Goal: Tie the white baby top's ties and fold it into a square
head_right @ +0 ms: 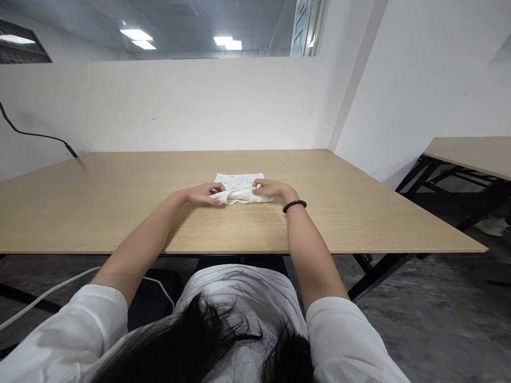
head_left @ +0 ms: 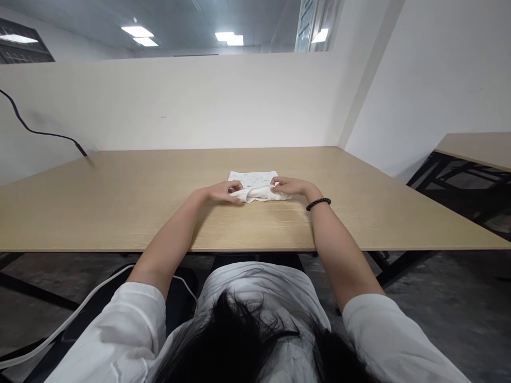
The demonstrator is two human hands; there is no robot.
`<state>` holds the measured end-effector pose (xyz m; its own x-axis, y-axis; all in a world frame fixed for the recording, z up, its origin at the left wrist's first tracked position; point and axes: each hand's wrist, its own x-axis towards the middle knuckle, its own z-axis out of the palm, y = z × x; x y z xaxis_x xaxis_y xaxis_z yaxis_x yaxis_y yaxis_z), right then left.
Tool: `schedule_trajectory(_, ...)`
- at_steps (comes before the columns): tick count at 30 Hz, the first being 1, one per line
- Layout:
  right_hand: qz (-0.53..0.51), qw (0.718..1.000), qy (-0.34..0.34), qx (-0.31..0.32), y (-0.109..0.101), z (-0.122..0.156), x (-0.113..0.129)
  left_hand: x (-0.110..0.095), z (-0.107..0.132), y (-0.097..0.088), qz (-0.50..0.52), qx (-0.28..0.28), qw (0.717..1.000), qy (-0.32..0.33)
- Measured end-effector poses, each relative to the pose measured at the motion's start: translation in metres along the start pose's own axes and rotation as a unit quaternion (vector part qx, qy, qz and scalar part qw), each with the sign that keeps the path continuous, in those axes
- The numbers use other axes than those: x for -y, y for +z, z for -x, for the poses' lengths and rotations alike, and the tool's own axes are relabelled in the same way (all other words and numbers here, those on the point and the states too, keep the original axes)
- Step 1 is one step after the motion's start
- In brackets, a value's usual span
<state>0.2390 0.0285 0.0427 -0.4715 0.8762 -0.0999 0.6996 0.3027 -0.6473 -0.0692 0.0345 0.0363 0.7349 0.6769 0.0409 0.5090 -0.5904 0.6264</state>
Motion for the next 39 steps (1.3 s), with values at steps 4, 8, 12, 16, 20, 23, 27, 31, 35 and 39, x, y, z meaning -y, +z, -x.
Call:
schedule_trajectory(4,-0.008,0.999,-0.034,-0.039,-0.002,-0.001,-0.005,0.007,0.004,-0.006,-0.039,0.000,0.999,0.001)
schedule_trajectory(8,-0.011,0.998,-0.060,-0.024,-0.004,0.003,-0.006,0.019,0.004,-0.012,-0.019,-0.022,1.000,-0.006)
schedule_trajectory(12,0.002,0.998,-0.049,0.032,-0.006,0.007,-0.013,0.031,0.005,-0.015,0.036,-0.046,0.998,0.003)
schedule_trajectory(16,0.018,0.999,-0.010,0.042,-0.010,0.009,-0.025,0.041,0.007,-0.017,0.030,-0.047,0.998,-0.016)
schedule_trajectory(20,0.000,0.999,-0.025,0.038,-0.014,0.010,-0.024,0.045,0.008,-0.017,0.047,-0.045,0.998,-0.014)
schedule_trajectory(23,-0.048,0.998,-0.039,0.013,-0.014,0.011,-0.019,0.044,0.008,-0.015,0.094,-0.050,0.994,0.006)
schedule_trajectory(27,-0.056,0.996,-0.066,-0.036,-0.013,0.013,-0.019,0.048,0.005,-0.013,0.099,-0.027,0.995,0.012)
schedule_trajectory(31,-0.032,0.997,-0.066,-0.012,-0.012,0.014,-0.026,0.054,0.001,-0.014,0.074,-0.005,0.997,0.002)
schedule_trajectory(35,-0.040,0.999,-0.034,-0.010,-0.009,0.016,-0.026,0.053,0.001,-0.014,0.100,-0.011,0.995,0.002)
schedule_trajectory(39,-0.102,0.993,-0.038,-0.037,-0.007,0.023,-0.017,0.045,0.004,-0.014,0.154,-0.007,0.988,-0.011)
